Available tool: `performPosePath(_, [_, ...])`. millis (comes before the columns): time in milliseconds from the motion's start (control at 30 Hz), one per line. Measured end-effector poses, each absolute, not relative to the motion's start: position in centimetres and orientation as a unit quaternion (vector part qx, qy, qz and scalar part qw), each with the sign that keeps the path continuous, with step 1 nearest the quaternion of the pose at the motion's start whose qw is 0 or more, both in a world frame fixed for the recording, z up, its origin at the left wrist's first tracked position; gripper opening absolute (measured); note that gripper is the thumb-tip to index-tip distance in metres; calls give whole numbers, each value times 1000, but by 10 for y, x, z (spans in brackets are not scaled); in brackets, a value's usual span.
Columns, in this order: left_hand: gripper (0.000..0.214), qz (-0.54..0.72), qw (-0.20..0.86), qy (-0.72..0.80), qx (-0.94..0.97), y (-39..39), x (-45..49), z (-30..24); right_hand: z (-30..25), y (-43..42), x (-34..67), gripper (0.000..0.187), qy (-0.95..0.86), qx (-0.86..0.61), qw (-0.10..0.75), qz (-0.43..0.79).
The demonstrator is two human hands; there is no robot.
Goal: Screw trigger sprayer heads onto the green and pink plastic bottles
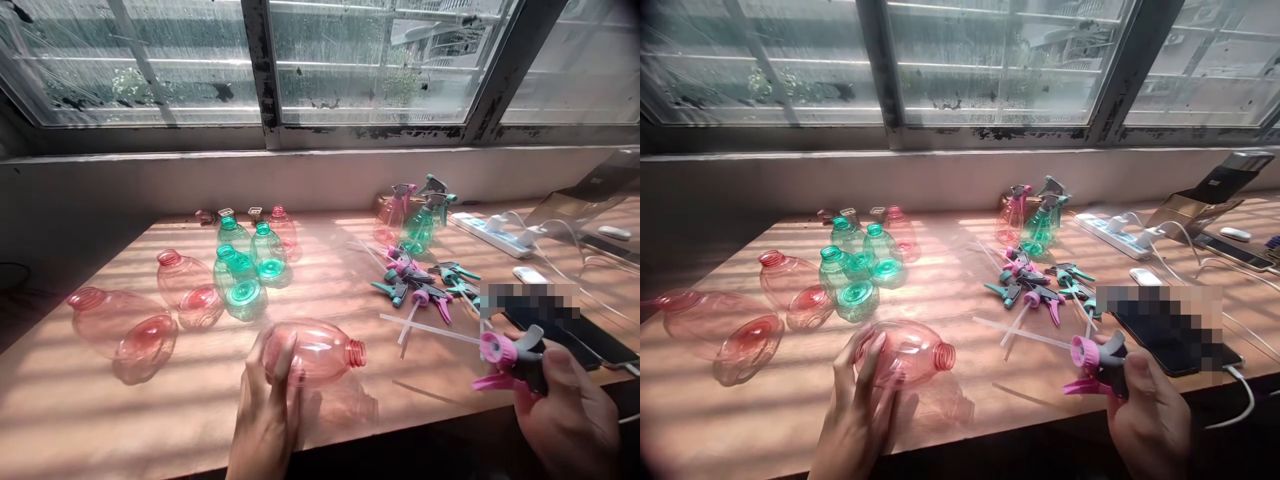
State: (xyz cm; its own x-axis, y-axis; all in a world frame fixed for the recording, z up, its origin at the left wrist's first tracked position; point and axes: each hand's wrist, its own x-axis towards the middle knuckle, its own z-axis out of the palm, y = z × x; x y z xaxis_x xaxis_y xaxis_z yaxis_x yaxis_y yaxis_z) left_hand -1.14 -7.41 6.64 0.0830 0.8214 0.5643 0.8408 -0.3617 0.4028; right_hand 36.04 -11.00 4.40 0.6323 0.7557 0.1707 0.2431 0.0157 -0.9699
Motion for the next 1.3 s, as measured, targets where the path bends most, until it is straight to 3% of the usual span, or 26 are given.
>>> performPosePath(133, [72,-380,-7,-564,-733,-71,-11,66,64,-101,345,37,-297,-639,655,271])
performPosePath(267, [64,-367,-20,-567,-737,-70,-14,67,76,-99,321,49,-380,-676,593,217])
performPosePath(367, [64,-364,-22,-563,-742,-71,-14,64,84,-94,298,47,-425,-662,576,222])
performPosePath(633, [72,-311,-21,-514,-799,-76,-9,63,90,-68,247,40,-446,-513,516,521])
performPosePath(733, [71,-314,-98,-487,-809,-76,-11,70,85,-69,242,42,-410,-504,493,578])
performPosePath(800, [67,-348,-209,-478,-779,-75,-13,75,84,-70,243,48,-370,-491,483,623])
performPosePath(900, [62,-432,-398,-520,-621,-70,-11,82,84,-69,246,57,-333,-483,467,662])
performPosePath(967, [64,-446,-458,-549,-538,-66,-7,85,83,-68,247,54,-343,-473,468,663])
performPosePath(1167, [48,-424,-409,-507,-629,-60,-2,88,77,-65,249,43,-404,-454,507,610])
performPosePath(1300, [49,-449,-407,-505,-614,-67,-3,85,78,-65,251,45,-397,-444,499,630])
